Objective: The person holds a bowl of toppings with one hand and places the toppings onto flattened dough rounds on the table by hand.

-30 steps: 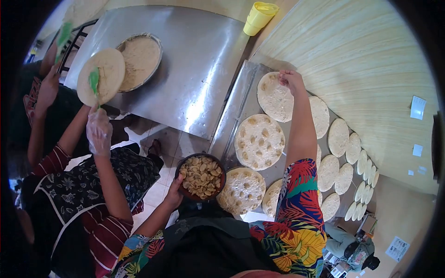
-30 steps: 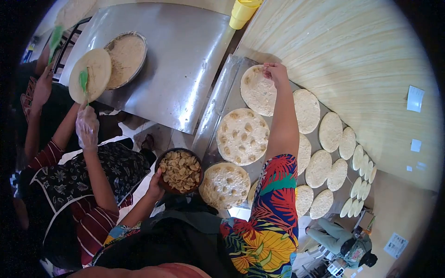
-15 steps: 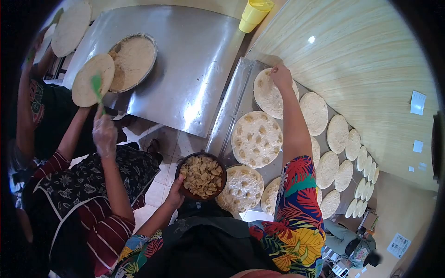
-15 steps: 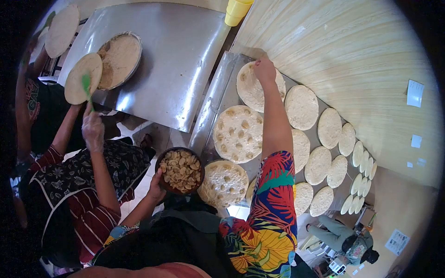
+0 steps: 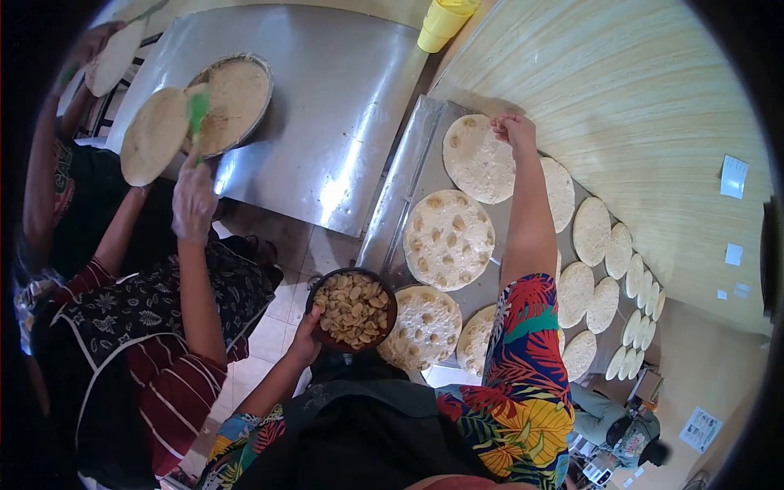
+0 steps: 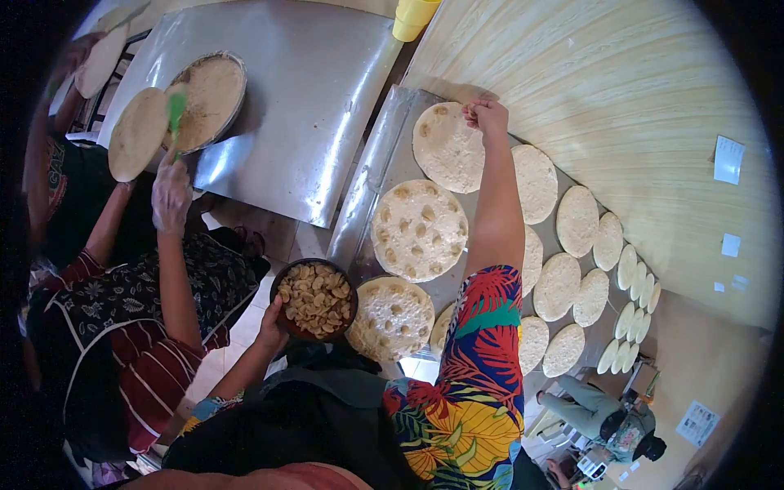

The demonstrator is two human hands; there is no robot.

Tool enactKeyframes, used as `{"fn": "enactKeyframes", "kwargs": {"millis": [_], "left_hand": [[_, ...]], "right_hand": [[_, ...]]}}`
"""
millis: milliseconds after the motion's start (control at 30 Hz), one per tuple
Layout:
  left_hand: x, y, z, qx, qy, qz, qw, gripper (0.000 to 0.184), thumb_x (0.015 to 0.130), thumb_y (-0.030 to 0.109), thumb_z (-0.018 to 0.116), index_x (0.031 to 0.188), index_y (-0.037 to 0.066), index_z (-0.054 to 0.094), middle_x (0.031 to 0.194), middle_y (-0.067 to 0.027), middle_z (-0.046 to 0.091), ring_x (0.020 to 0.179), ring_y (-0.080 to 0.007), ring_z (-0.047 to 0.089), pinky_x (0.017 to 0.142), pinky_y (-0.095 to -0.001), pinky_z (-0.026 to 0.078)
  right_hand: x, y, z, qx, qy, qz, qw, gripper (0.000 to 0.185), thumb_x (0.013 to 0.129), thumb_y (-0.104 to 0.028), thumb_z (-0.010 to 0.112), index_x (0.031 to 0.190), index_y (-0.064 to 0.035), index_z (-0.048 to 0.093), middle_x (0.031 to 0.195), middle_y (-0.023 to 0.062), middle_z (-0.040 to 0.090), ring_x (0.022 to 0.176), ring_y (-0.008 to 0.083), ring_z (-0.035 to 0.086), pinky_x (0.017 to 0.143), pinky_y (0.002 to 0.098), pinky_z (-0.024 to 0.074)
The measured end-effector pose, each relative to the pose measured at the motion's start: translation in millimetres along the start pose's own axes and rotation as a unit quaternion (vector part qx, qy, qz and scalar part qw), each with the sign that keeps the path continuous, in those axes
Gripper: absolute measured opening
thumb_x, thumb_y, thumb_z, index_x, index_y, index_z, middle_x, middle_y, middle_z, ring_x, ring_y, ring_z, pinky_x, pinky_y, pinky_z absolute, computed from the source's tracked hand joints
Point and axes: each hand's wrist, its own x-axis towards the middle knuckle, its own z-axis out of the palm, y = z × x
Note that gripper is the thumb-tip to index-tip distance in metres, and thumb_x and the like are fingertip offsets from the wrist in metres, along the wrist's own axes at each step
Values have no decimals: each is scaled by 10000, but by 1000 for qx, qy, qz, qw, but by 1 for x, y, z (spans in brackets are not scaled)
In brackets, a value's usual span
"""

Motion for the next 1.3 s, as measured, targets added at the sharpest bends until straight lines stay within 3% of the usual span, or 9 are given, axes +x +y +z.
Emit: {"fn": "enactKeyframes", "kwargs": {"millis": [167,333,567,667,733,967,1167,1233,1300], "left_hand": [[-2,-5,0,10,-10,-20,1000,671,900,506,431,1341,14,317,1325,-139,436,1218,-252,433,1030,-386,336],[-4,-13,0,19,-3,-14,1000,671,909,510,398,1348,12,301,1335,-143,423,1223,-254,426,1033,-388,332],[-1,-14,-1,19,-9,-24,999,700,898,529,403,1354,12,286,1344,-148,410,1228,-262,422,1033,-391,332],[0,-11,4,18,8,-19,1000,713,891,539,410,1353,10,287,1341,-154,411,1227,-266,423,1030,-391,336],[1,-14,2,17,10,-12,1000,714,890,540,412,1353,11,286,1339,-156,412,1227,-267,423,1028,-392,338],[5,-11,5,18,-3,-2,1000,710,895,536,406,1355,11,276,1344,-157,405,1236,-268,413,1028,-401,339],[5,-13,4,27,-2,-15,1000,714,895,539,403,1355,8,273,1346,-157,401,1235,-267,414,1029,-397,340],[4,-14,4,26,-7,-19,999,716,895,539,403,1355,7,273,1347,-157,401,1235,-266,415,1028,-395,339],[3,-14,5,24,-11,-22,999,717,895,540,403,1356,6,272,1347,-157,400,1234,-265,416,1028,-393,339]], "right_hand": [[15,15,2,-32,15,-2,999,117,766,-64,614,861,-5,647,726,94,649,557,109,578,475,254,466],[15,21,13,-406,161,-144,888,184,717,-153,645,883,-82,680,793,136,665,738,254,646,651,357,510],[-3,11,13,-466,199,-117,854,168,729,-191,618,858,-110,687,892,134,662,857,311,622,743,395,497],[18,27,-20,-420,221,-173,863,172,720,-115,619,876,-66,672,882,126,665,799,281,644,696,375,518],[16,27,-38,-83,89,-59,991,170,733,-35,620,898,-2,636,804,117,650,786,256,651,646,344,525],[-6,18,-59,94,25,-8,995,213,745,92,552,954,53,574,797,110,627,666,203,632,593,282,534],[7,30,-56,-110,46,-57,991,144,764,1,609,906,2,628,792,72,649,729,199,643,627,301,513],[2,30,-46,-340,106,-260,898,101,736,-7,567,793,-7,651,709,138,647,689,269,633,622,344,493],[-4,30,-39,-389,117,-283,869,108,742,-21,562,813,-7,644,748,156,642,714,303,623,643,368,489]]}}
